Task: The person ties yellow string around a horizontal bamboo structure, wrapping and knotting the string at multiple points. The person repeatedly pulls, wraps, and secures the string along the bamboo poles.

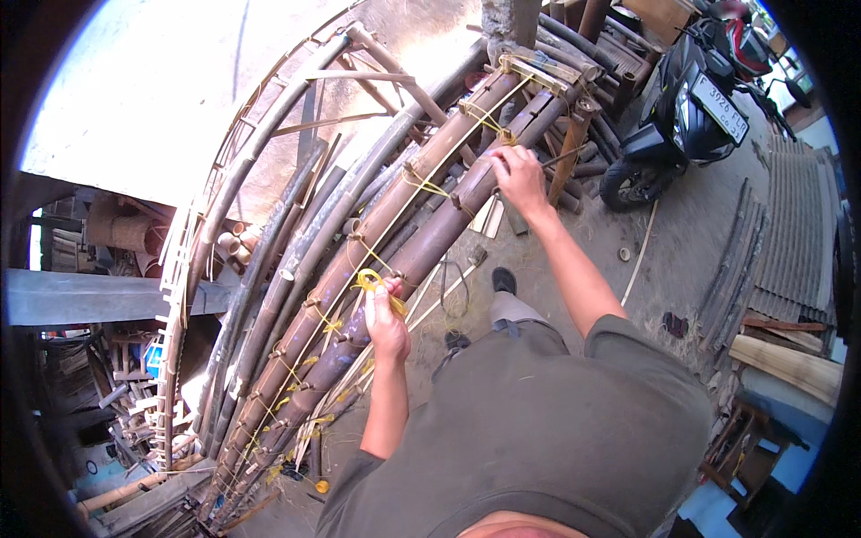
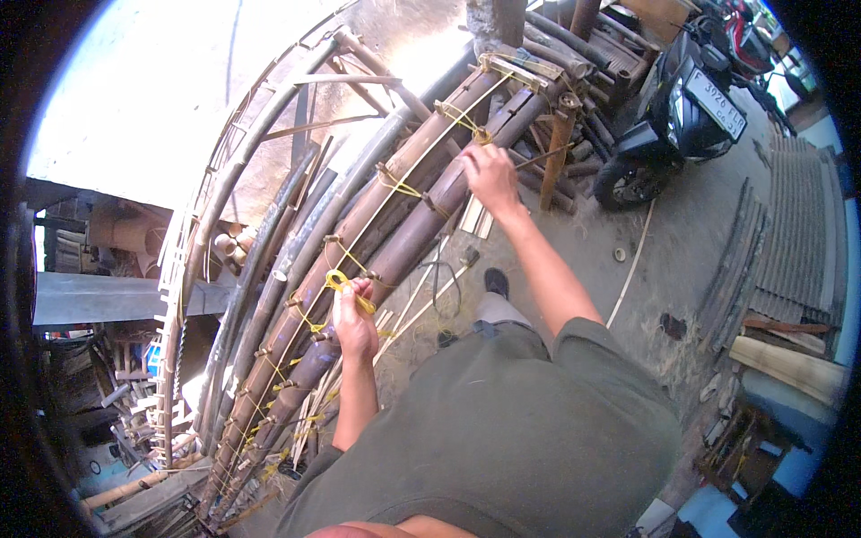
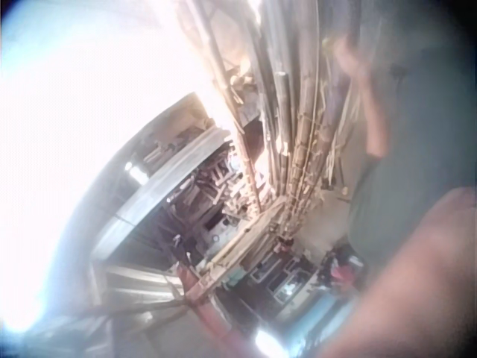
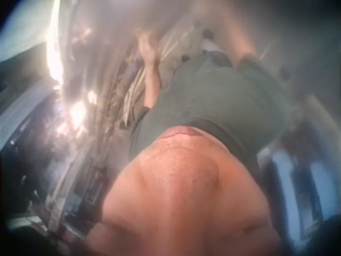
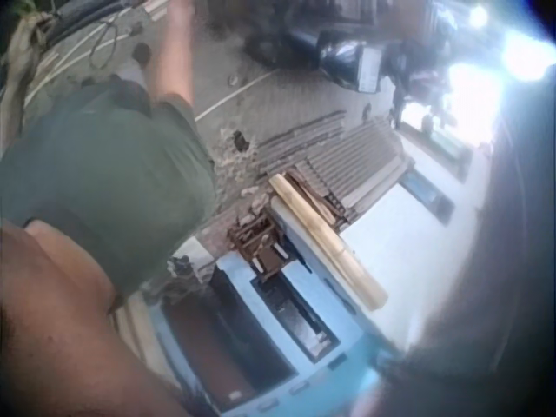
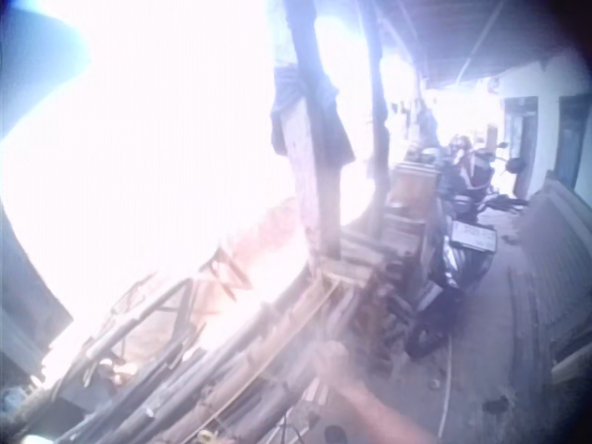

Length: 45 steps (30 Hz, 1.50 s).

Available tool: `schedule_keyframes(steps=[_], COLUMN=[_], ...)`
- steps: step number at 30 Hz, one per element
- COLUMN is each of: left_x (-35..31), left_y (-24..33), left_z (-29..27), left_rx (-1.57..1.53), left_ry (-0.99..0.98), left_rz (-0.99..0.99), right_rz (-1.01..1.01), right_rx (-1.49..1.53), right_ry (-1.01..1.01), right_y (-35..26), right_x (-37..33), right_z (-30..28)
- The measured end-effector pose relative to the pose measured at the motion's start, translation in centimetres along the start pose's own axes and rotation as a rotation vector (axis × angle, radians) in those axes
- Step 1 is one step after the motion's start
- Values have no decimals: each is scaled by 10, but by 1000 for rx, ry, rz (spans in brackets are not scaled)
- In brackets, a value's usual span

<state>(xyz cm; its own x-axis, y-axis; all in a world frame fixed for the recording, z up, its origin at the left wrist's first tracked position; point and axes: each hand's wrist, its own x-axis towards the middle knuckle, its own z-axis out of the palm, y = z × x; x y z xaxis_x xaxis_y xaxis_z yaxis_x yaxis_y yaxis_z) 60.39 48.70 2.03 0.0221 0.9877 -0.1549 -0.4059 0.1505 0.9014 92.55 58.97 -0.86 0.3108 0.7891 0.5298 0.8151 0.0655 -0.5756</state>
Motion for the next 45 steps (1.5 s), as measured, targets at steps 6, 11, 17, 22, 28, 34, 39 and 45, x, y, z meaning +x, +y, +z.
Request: schedule_keyframes(steps=[6, 11, 17, 22, 28, 34, 39, 45], left_x=[11, 16, 21, 29, 31, 36, 8, -19], left_y=[0, -3, -5, -16, -20, -35, -6, 10], left_z=[39, 63, 82, 90, 99, 88, 73, 40], left_rx=[-31, -56, -60, -86, 14, -287, -483, 598], left_ry=[11, -3, 33, -4, -13, -63, -3, -162], left_rz=[-52, -87, -102, -112, -128, -60, -42, 150], right_rz=[-237, -311, -270, 42, 260, 312, 284, 1124], right_rx=[-295, -235, 14, 361, 523, 1005, 980, 1739], right_ry=[-11, 47, 104, -25, -107, -712, -619, -762], right_y=[60, 76, 87, 95, 37, -105, -125, -148], right_x=[21, 27, 33, 60, 57, -31, -59, -37], right_z=[13, 12, 18, 17, -9, -17, -1, 9])
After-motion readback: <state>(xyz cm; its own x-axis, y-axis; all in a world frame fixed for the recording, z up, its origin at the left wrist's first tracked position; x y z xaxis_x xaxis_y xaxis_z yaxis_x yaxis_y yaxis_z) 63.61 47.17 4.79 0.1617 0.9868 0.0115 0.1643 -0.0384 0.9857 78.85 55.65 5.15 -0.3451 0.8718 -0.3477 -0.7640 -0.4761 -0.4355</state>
